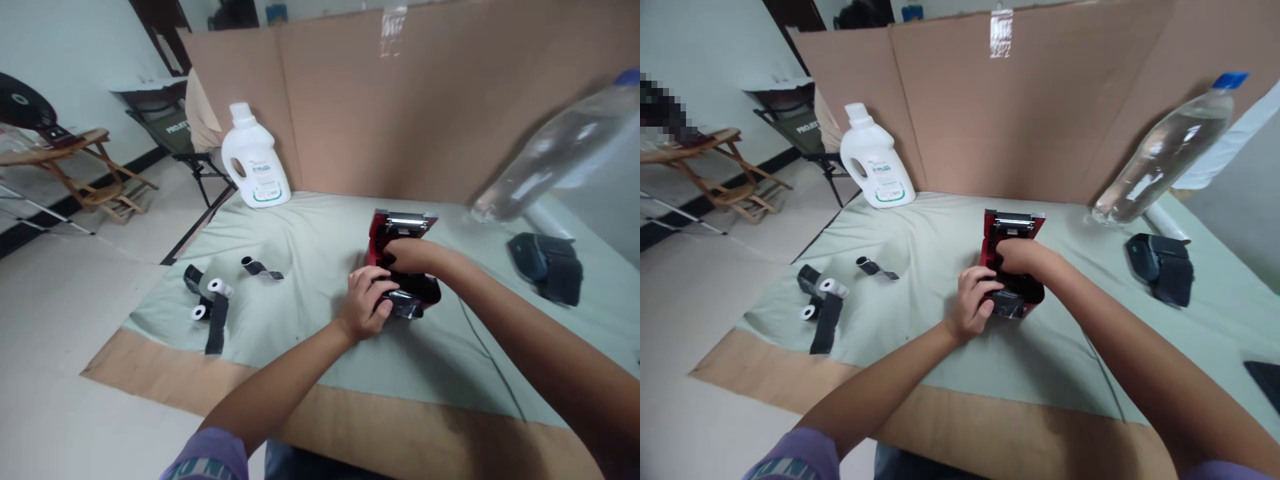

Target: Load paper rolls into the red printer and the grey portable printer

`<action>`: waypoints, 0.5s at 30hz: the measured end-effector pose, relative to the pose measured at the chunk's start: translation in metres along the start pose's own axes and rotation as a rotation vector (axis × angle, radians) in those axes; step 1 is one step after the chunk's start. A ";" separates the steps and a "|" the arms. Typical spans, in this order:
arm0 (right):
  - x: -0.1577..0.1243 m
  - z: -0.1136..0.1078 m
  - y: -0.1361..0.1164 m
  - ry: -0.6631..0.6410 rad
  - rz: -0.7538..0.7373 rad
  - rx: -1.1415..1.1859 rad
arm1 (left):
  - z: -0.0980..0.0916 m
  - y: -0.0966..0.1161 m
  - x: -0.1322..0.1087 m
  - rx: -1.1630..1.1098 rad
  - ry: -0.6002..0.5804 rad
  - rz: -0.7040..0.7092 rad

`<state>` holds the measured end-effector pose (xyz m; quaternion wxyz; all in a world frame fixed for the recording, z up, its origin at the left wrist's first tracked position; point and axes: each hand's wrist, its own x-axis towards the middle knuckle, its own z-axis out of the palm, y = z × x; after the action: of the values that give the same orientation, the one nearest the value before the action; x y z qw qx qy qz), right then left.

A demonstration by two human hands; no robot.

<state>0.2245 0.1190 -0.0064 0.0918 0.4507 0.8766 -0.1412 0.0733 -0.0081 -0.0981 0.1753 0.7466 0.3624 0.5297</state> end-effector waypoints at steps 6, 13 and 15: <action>-0.050 -0.007 0.010 0.234 -0.119 0.352 | 0.004 -0.017 0.009 -0.340 0.387 -0.411; -0.074 -0.052 -0.064 0.403 0.063 1.065 | 0.006 -0.025 0.018 -0.530 0.296 -0.830; -0.051 -0.057 -0.099 0.365 0.133 1.194 | 0.007 -0.023 0.018 -0.546 0.275 -0.826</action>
<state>0.1712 0.0439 0.0782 -0.3180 0.4948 0.6184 -0.5212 0.0744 0.0215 -0.1036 0.5092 0.3915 0.4953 0.5850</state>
